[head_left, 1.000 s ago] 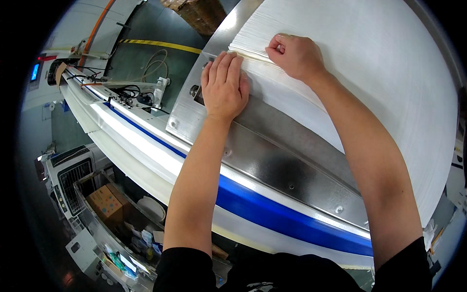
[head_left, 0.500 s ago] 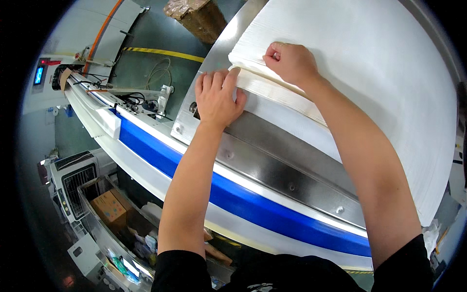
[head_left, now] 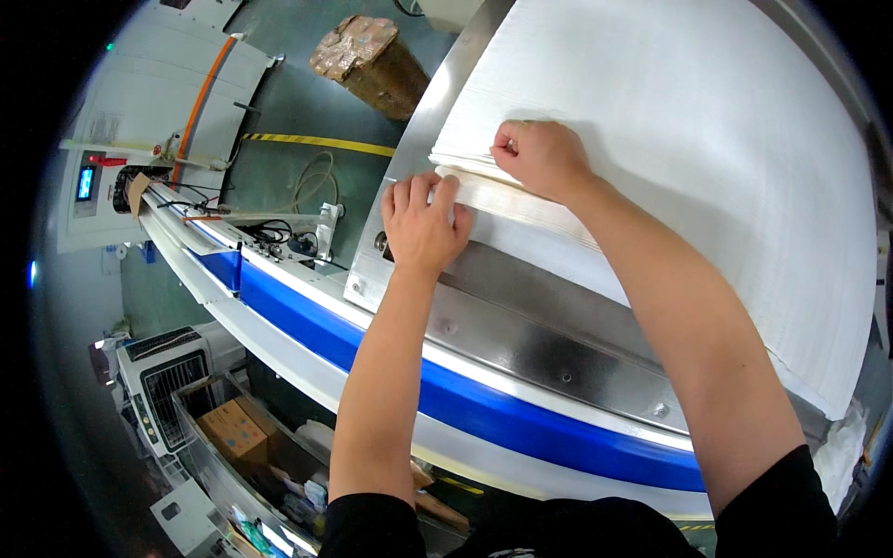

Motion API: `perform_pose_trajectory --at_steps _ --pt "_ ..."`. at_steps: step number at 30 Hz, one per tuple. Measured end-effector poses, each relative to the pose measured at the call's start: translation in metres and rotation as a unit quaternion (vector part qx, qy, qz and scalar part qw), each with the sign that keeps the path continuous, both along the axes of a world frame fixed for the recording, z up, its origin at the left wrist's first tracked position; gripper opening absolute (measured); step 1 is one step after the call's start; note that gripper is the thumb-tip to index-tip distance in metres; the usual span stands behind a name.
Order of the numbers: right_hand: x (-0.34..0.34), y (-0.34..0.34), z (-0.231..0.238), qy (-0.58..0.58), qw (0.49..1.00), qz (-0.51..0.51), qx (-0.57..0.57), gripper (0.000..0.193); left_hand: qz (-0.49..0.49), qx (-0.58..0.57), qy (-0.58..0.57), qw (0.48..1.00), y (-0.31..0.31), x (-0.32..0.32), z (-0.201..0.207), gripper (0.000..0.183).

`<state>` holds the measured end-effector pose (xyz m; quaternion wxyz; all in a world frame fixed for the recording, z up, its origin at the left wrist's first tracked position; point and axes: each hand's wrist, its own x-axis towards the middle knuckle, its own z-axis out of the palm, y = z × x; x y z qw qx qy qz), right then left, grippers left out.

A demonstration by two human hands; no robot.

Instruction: The person repeatedly feeds white sheets into a machine's conveyor, aligning and smoothing them by hand. Later, the person walks to a table, picks up a roll of yellow tape and scissors, cuts a piece of tape, and returns toward the machine.

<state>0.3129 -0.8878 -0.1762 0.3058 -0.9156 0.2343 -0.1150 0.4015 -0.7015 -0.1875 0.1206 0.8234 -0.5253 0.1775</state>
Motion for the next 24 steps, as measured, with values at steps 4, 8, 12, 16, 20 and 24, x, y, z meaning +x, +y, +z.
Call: perform_pose_trajectory --at_steps 4,8,12,16,20,24 --pt "0.000 0.002 0.001 0.013 1.000 -0.001 -0.004 0.013 0.002 0.010 -0.010 1.000 0.000 -0.002 0.007 0.040" --pt "0.001 0.002 0.003 0.016 1.000 -0.002 0.005 0.013 -0.002 0.016 0.005 1.000 -0.004 0.000 0.007 0.042" --pt "0.001 0.002 0.001 0.004 1.000 0.000 0.003 0.013 -0.003 0.028 -0.001 1.000 -0.005 0.002 0.005 0.038" --pt "0.003 -0.001 -0.001 0.010 1.000 0.002 0.003 0.013 -0.005 0.028 0.014 1.000 0.000 -0.001 0.009 0.032" --pt "-0.008 0.004 0.006 -0.029 0.999 0.015 0.021 0.015 -0.040 0.039 0.000 0.998 0.008 -0.001 0.016 0.030" --pt "-0.068 0.041 0.014 -0.092 0.995 0.026 -0.025 0.021 -0.124 0.108 0.012 0.986 0.017 0.014 0.026 0.034"
